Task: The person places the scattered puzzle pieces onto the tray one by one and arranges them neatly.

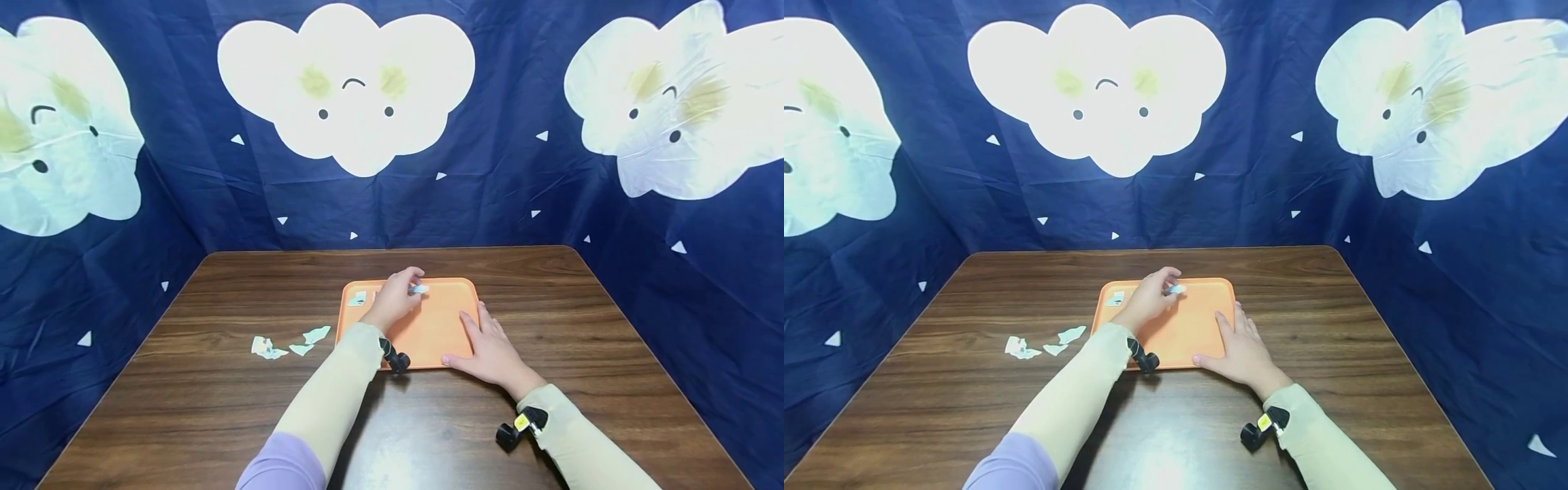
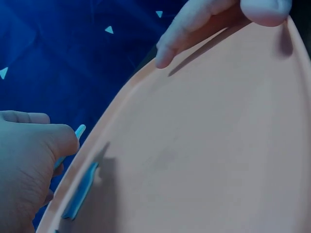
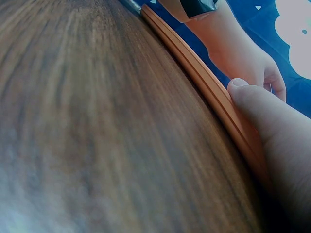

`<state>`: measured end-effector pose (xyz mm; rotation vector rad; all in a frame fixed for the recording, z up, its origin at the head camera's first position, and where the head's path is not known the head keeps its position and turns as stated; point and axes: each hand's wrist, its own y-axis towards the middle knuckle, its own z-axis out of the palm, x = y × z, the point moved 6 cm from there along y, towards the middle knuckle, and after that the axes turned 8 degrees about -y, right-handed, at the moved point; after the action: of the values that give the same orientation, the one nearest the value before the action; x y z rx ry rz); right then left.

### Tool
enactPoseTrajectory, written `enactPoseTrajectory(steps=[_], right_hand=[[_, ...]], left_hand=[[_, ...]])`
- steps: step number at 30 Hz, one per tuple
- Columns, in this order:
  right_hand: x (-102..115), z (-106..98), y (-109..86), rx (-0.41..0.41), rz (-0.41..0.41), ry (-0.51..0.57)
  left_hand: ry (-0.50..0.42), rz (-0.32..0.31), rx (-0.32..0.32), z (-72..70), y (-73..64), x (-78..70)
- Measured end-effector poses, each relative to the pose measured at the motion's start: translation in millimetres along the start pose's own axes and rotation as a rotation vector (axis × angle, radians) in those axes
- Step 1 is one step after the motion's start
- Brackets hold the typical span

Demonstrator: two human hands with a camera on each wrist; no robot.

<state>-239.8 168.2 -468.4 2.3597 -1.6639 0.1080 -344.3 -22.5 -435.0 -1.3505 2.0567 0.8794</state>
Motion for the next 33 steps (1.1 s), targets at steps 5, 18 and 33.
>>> enactPoseTrajectory(steps=[5, 18, 33], right_hand=[[-2, 2, 0.4, 0.006, -0.004, -0.007], [-2, 1, 0.8, -0.026, -0.011, 0.002], [-1, 0, 0.5, -0.053, -0.027, -0.023]], left_hand=[[0.013, 0.013, 0.018, 11.2, 3.0, -4.1], [0.159, 0.035, 0.024, 30.8, 7.2, -9.5], [0.174, 0.004, 0.018, 36.1, 9.5, -13.0]])
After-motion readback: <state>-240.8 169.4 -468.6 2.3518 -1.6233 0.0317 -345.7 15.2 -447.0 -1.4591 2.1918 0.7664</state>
